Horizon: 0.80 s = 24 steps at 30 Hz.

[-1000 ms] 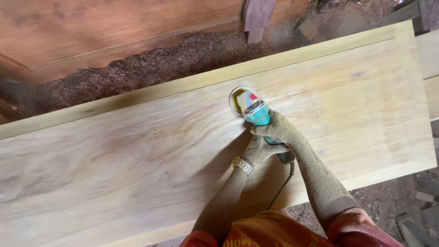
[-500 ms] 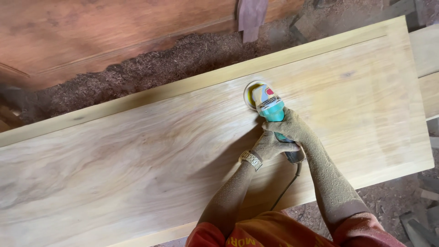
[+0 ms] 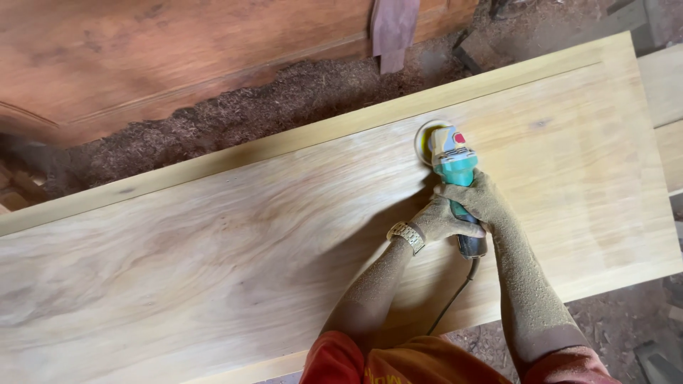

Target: Sanding a large wooden board using a power sander.

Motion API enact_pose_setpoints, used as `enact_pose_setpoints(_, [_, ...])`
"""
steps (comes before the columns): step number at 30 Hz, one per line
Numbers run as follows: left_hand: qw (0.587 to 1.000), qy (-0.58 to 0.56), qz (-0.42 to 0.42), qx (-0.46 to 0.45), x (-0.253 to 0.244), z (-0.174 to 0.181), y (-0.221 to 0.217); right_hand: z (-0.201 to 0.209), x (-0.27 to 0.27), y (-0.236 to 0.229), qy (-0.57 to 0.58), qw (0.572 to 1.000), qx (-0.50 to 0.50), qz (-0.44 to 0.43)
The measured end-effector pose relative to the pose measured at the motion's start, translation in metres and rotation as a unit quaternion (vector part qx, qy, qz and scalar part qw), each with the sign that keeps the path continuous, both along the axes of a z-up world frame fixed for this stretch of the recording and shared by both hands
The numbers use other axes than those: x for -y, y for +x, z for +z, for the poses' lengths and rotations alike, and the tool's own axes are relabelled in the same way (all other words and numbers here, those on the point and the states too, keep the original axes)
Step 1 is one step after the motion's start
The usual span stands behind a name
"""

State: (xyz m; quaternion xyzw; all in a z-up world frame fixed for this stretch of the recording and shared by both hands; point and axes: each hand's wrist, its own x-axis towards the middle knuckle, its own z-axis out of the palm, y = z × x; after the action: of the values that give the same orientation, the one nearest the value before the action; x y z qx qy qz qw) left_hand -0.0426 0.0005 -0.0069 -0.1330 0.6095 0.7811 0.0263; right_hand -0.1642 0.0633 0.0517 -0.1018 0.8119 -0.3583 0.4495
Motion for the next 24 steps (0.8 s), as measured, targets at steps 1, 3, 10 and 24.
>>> enact_pose_setpoints(1, [1.000,-0.002,0.003,0.001,0.003,0.001,0.003,0.001,0.004,0.002,-0.002,1.000,0.001,0.003])
enact_pose_setpoints(3, [1.000,-0.004,0.002,0.011,0.008,0.003,0.011,0.002,0.012,0.008,0.011,1.000,-0.002,0.016])
enact_pose_setpoints(10, [0.994,0.086,0.064,0.013,0.035,0.012,0.065,-0.003,0.051,0.051,0.014,0.992,-0.035,0.122])
enact_pose_setpoints(24, [0.981,0.091,0.168,-0.019,0.081,0.012,0.168,-0.004,0.125,0.148,-0.021,0.969,-0.054,0.240])
